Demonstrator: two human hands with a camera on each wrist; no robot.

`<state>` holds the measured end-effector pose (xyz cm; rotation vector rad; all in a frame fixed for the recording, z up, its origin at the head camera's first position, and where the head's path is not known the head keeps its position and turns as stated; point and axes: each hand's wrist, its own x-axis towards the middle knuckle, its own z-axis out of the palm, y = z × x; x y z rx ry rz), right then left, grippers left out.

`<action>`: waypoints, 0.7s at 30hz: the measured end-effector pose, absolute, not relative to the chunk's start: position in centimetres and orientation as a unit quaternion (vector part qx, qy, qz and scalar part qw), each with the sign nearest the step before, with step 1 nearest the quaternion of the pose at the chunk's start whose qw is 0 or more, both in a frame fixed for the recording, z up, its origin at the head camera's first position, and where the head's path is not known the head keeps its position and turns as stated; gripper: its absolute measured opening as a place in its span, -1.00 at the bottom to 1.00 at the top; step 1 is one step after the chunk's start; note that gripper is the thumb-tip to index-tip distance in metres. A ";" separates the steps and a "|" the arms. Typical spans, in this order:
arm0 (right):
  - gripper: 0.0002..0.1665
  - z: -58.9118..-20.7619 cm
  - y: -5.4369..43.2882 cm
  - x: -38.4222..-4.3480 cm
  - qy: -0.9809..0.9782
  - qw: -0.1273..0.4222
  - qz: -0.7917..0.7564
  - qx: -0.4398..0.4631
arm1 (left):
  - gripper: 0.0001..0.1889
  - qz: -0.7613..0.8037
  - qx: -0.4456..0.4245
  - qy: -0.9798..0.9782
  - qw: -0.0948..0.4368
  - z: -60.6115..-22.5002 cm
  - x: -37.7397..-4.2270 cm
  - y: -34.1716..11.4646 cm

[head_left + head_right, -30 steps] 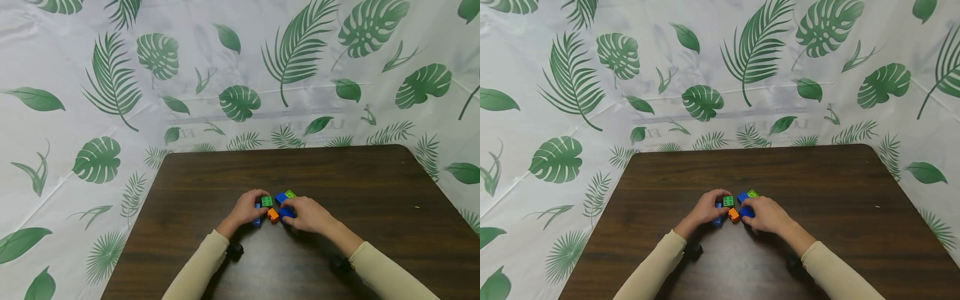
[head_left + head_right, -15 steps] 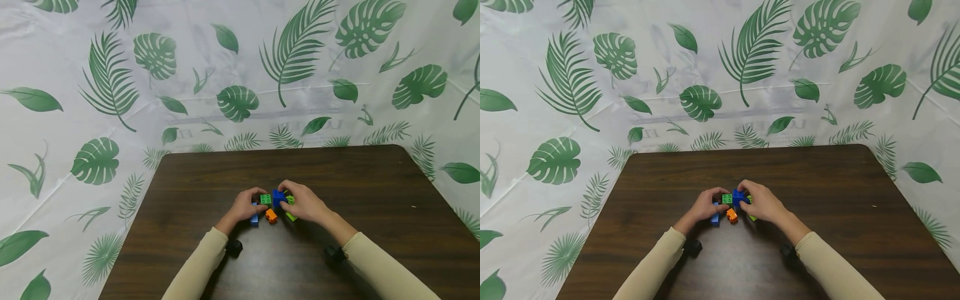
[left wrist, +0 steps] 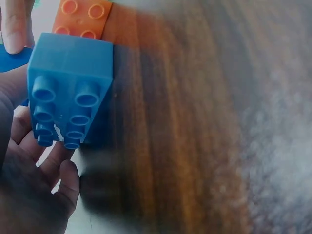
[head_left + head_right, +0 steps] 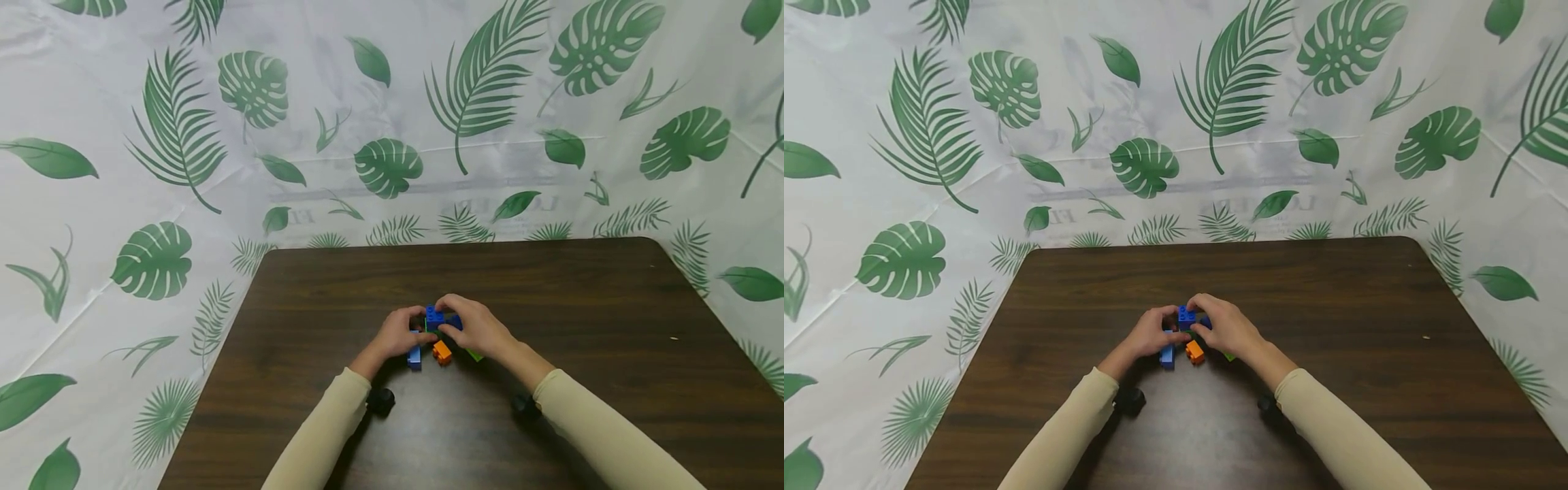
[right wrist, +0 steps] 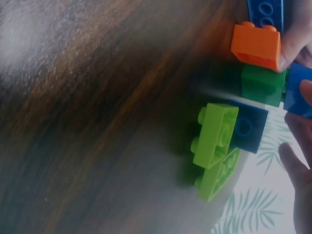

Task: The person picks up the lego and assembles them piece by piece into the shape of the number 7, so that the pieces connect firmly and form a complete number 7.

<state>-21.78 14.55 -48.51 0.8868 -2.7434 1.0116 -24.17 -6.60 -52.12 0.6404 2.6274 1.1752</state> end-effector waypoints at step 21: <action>-0.38 -48.7 14.4 -21.7 -0.910 0.074 0.257 0.316 | -0.55 0.403 0.223 0.884 0.084 -51.9 -24.0 -6.6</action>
